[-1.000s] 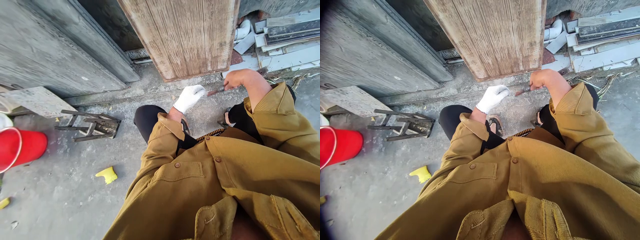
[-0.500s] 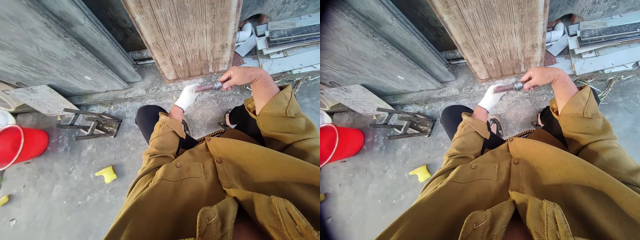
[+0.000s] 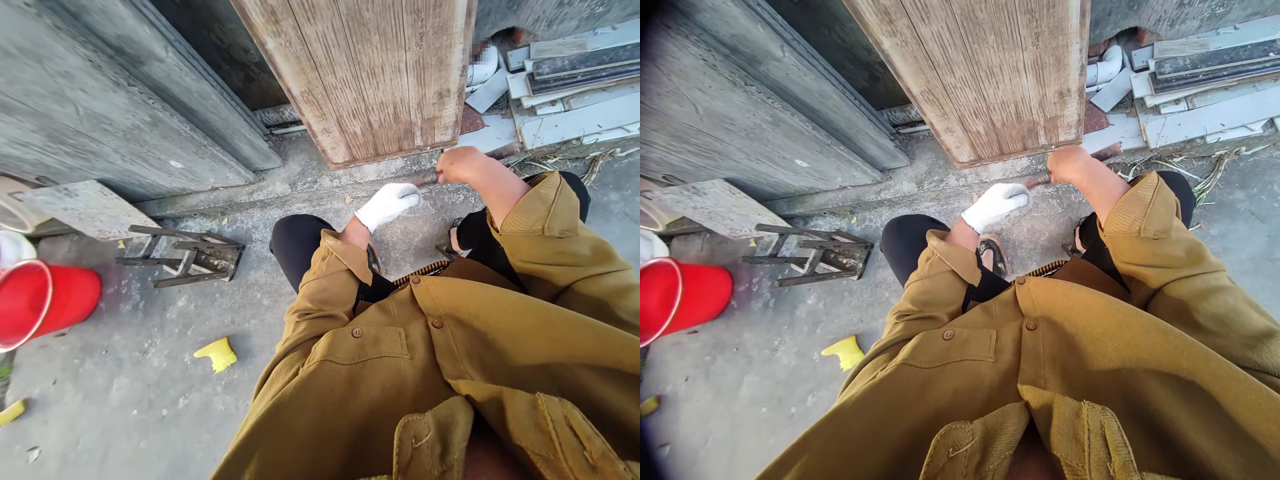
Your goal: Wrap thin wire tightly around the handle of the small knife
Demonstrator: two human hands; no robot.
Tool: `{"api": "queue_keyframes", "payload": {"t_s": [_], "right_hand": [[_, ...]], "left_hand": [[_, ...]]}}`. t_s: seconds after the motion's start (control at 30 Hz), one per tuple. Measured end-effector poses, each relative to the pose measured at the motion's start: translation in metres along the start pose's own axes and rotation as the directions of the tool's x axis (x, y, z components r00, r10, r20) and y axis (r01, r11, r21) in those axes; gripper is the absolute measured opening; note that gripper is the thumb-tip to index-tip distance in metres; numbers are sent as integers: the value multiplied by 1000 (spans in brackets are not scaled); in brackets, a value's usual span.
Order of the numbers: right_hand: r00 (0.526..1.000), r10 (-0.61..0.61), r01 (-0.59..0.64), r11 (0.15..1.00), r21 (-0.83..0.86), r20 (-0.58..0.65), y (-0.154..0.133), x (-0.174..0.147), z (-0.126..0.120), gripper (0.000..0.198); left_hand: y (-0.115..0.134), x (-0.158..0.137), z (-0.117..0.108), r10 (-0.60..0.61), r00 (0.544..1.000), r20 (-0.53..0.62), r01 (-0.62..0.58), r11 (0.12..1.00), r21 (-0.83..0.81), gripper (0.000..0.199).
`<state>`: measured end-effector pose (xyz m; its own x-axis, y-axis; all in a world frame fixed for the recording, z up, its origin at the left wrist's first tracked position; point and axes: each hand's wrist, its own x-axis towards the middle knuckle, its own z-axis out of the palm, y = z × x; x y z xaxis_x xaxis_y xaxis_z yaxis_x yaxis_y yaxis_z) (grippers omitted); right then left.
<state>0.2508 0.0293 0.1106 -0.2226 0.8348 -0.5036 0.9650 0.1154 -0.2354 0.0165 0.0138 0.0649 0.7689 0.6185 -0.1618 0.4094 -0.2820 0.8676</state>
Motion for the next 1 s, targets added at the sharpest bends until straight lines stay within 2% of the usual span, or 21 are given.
{"api": "queue_keyframes", "payload": {"t_s": [0.03, 0.1, 0.17, 0.23, 0.3, 0.33, 0.4, 0.43, 0.47, 0.5, 0.53, 0.57, 0.63, 0.7, 0.77, 0.8, 0.83, 0.87, 0.9, 0.93, 1.0], "right_hand": [[995, 36, -31, 998, -53, 98, -1, 0, 3, 14], [944, 41, -5, 994, -113, 326, -2, -3, 5, 10], [872, -93, 123, 992, -30, 480, 1, -10, 2, 13], [814, -272, 222, 962, 159, 513, 6, -18, -5, 21], [785, -440, 281, 881, 381, 437, 13, -25, -12, 34], [780, -518, 314, 809, 497, 351, 16, -28, -14, 40], [791, -609, 389, 579, 717, 63, 21, -31, -15, 48], [805, -584, 419, 437, 795, -103, 22, -31, -15, 49], [827, -506, 437, 307, 845, -244, 23, -30, -15, 48], [858, -389, 439, 211, 873, -337, 23, -29, -14, 46], [890, -255, 426, 162, 890, -379, 23, -26, -14, 41], [916, -112, 400, 159, 903, -386, 22, -24, -15, 34], [924, 134, 314, 265, 912, -358, 20, -20, -17, 24], [897, 276, 180, 487, 855, -346, 18, -18, -20, 22], [899, 267, 16, 773, 635, -348, 16, -16, -21, 21], [923, 223, -58, 886, 460, -313, 15, -15, -20, 20], [954, 181, -112, 955, 274, -241, 14, -14, -17, 20], [983, 143, -131, 985, 108, -114, 12, -13, -14, 20], [992, 117, -117, 993, -6, 42, 11, -11, -10, 18], [975, 90, -80, 995, -61, 204, 9, -9, -6, 16], [899, -10, 29, 999, -35, 438, 6, -8, 1, 14]], "left_hand": [[0, -2, -6, 6, 999, -36, -4, 997, 74, 23], [-2, -5, -18, 24, 994, -104, -3, 982, 189, 22], [-5, -8, -27, 19, 989, -148, 16, 972, 236, 22], [-8, -8, -31, 7, 985, -171, 31, 976, 215, 20], [-10, -6, -28, 7, 981, -194, 20, 990, 138, 17], [-10, -5, -24, 8, 978, -210, 9, 997, 79, 15], [-9, -1, -15, 0, 975, -223, -15, 998, -66, 16], [-7, 1, -11, -5, 976, -216, -26, 989, -144, 19], [-6, 2, -7, -7, 980, -201, -39, 974, -221, 22], [-4, 3, -4, -1, 983, -184, -54, 955, -292, 26], [-3, 3, -1, 11, 986, -169, -71, 933, -354, 29], [-1, 3, 1, 24, 987, -159, -88, 911, -404, 32], [1, 3, 4, 39, 991, -126, -93, 882, -462, 36], [1, 1, 7, 41, 998, -54, -61, 886, -461, 36], [1, 0, 8, 59, 998, 31, -40, 905, -423, 31], [0, -1, 9, 77, 995, 67, -44, 916, -400, 29], [0, -2, 9, 91, 992, 82, -54, 924, -378, 27], [-1, -2, 7, 96, 992, 78, -62, 932, -358, 24], [-2, -2, 6, 86, 994, 60, -61, 938, -340, 22], [-2, -2, 3, 64, 997, 33, -50, 945, -323, 20], [-4, -1, -3, 0, 999, -35, -10, 959, -284, 16]]}}
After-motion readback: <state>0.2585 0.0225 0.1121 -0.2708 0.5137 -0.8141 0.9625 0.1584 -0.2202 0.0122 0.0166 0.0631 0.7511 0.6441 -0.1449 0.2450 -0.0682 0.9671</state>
